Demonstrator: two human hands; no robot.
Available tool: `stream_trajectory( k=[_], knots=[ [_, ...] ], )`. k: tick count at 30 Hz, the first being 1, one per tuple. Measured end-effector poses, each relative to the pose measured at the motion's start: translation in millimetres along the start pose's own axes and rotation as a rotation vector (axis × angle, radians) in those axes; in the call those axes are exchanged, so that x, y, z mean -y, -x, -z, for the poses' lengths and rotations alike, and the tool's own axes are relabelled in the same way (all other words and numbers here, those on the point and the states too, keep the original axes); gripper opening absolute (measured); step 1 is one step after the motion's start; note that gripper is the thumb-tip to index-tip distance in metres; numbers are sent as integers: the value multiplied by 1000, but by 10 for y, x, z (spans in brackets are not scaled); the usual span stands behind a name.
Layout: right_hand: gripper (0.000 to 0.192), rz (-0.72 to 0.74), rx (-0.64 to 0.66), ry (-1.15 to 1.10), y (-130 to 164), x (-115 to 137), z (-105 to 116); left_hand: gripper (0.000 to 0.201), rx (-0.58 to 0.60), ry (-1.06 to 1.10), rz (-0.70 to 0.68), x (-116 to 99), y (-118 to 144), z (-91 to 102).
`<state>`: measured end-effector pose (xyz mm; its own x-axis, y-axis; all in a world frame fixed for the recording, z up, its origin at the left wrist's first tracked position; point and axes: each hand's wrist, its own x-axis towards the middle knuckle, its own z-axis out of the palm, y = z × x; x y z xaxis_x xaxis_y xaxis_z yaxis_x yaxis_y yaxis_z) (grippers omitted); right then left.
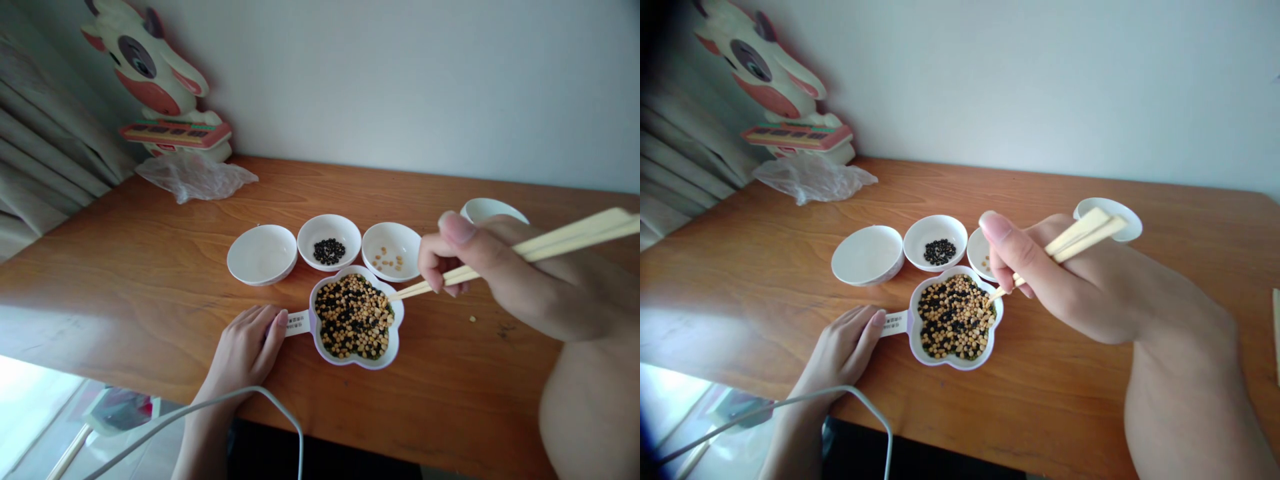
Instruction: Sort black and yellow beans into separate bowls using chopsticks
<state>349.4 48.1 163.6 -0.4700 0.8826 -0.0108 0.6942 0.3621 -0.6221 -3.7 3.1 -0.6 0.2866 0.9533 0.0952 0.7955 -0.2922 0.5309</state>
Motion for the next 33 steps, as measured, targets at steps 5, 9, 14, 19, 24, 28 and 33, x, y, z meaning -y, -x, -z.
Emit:
stream_trajectory(
  k=[5, 9, 14, 19, 24, 28, 33],
  knots=[
    [56, -56, 94, -30, -92, -9, -97, 33, -5, 5, 8, 9, 10, -3],
    [55, -69, 128, -56, -124, -10, -132, 32, 3, 6, -2, 14, 3, -6],
    [56, -40, 141, -37, -152, -51, -194, 34, 4, 5, 7, 8, 0, -11],
    [58, -50, 153, 13, -187, -70, -242, 34, 8, 3, 9, -3, 3, 1],
    [56, -11, 125, -14, -206, -39, -253, 34, 10, 1, 12, 6, 6, 5],
    [56, 4, 109, -20, -218, -43, -253, 33, 1, 1, 7, 14, 9, -6],
    [57, 15, 95, -36, -211, -26, -230, 34, -1, 2, 9, 12, 9, -9]
  ],
)
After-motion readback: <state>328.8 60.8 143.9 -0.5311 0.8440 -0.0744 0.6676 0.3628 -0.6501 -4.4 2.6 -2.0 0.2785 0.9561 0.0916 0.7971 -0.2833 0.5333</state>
